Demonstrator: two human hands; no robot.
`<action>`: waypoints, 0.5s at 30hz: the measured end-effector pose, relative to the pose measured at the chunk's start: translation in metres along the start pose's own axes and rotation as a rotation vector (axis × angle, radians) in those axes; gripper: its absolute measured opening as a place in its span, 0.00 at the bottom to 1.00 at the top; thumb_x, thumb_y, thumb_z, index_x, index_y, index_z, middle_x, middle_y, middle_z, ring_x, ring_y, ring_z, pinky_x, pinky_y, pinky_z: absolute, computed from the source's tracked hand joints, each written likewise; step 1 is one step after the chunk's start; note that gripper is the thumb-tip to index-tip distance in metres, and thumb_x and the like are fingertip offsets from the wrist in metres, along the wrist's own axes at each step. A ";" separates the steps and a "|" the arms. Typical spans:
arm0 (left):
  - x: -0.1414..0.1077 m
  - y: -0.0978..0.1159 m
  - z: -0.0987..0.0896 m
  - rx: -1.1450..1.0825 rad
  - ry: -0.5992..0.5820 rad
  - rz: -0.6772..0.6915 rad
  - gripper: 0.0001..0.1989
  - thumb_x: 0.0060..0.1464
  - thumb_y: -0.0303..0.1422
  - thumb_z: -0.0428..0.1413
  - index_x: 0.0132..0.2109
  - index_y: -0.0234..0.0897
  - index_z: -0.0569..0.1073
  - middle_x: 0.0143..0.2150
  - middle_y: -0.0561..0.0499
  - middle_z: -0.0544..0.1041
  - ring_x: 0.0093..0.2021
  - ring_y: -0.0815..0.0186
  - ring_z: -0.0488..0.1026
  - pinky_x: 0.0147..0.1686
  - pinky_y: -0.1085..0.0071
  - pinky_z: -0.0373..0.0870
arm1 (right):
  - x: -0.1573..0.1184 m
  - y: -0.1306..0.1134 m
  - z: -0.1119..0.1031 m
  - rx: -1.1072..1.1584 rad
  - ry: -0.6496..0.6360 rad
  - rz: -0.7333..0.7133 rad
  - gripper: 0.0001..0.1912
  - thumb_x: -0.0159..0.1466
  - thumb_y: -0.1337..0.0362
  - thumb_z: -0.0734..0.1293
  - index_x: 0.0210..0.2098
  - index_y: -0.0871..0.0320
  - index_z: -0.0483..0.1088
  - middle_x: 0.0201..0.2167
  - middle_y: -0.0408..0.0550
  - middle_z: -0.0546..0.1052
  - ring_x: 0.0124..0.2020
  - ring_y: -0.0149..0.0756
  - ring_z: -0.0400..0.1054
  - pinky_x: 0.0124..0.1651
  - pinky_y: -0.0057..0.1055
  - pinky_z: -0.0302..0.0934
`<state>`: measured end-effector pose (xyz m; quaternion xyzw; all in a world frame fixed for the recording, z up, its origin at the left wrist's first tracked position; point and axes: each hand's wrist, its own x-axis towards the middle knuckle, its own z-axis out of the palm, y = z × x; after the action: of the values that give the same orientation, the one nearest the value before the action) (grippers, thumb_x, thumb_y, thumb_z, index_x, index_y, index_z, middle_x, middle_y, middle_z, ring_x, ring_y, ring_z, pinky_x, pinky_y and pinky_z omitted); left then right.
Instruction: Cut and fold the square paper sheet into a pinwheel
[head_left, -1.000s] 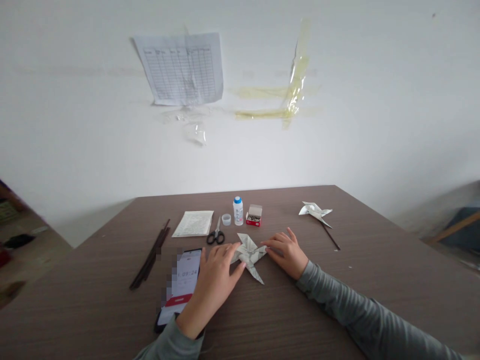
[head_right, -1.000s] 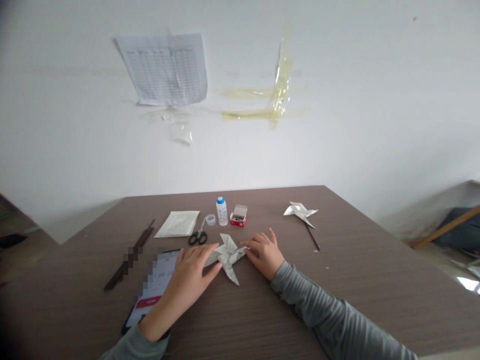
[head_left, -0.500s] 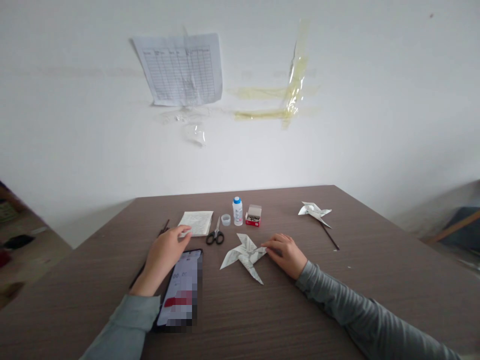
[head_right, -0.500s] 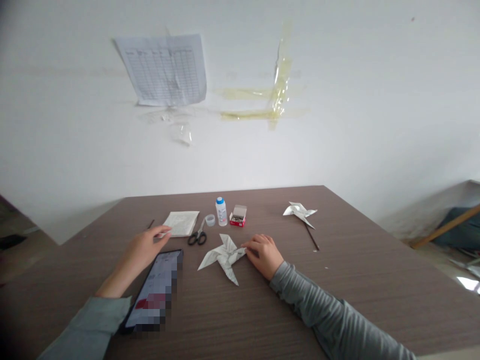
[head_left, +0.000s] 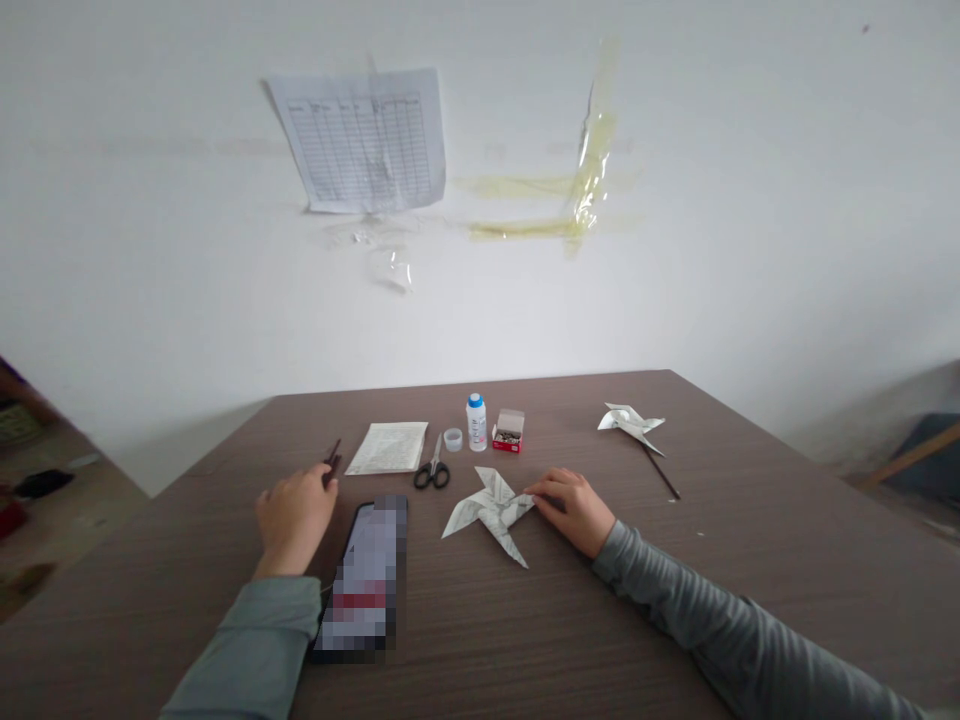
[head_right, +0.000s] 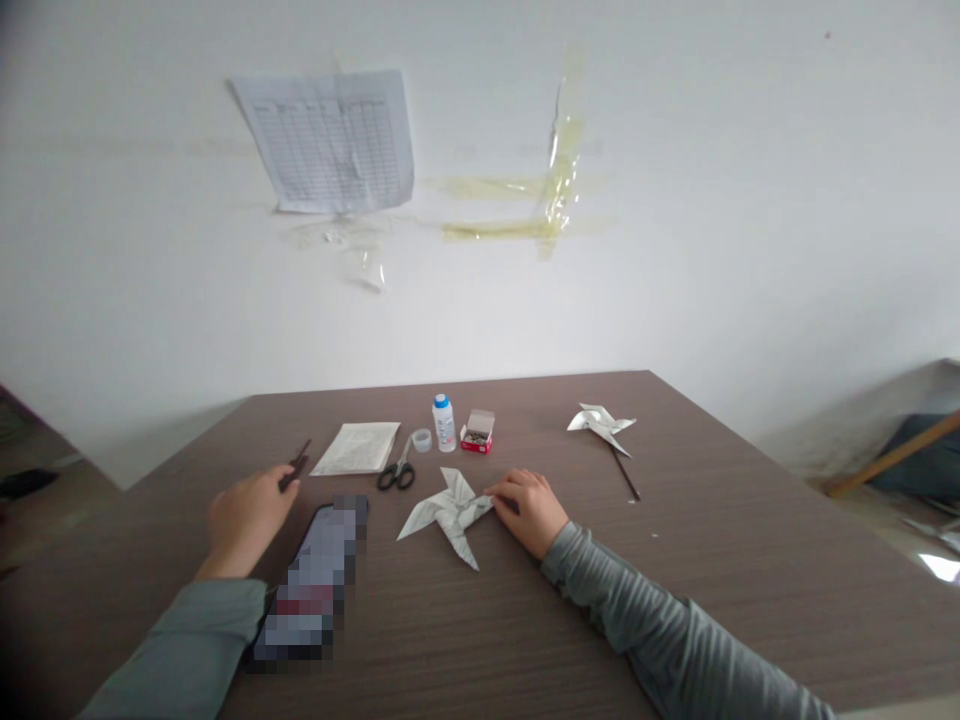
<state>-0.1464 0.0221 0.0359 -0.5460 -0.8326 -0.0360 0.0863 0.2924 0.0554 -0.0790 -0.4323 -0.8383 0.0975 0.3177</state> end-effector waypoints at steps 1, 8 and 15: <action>0.000 0.000 0.001 0.002 -0.006 0.004 0.30 0.85 0.34 0.48 0.75 0.32 0.90 0.67 0.25 0.94 0.68 0.35 0.93 0.65 0.47 0.85 | 0.000 0.000 0.000 0.005 0.004 -0.003 0.14 0.83 0.67 0.76 0.57 0.48 0.96 0.49 0.53 0.95 0.53 0.52 0.91 0.65 0.49 0.85; 0.001 -0.002 0.007 -0.021 0.000 0.015 0.26 0.85 0.33 0.52 0.70 0.35 0.94 0.67 0.29 0.95 0.67 0.34 0.94 0.62 0.48 0.86 | 0.000 0.002 0.002 0.011 0.034 -0.029 0.14 0.82 0.67 0.76 0.55 0.46 0.96 0.47 0.51 0.95 0.50 0.51 0.91 0.61 0.48 0.86; -0.002 0.021 0.000 -0.027 0.071 0.181 0.25 0.84 0.33 0.53 0.70 0.36 0.93 0.70 0.33 0.94 0.69 0.38 0.93 0.69 0.49 0.85 | 0.001 0.003 0.000 0.013 0.052 -0.029 0.13 0.81 0.68 0.77 0.54 0.47 0.96 0.46 0.52 0.95 0.50 0.50 0.91 0.61 0.47 0.85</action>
<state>-0.1260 0.0285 0.0351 -0.6186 -0.7756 -0.0583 0.1112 0.2944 0.0578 -0.0802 -0.4205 -0.8353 0.0869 0.3434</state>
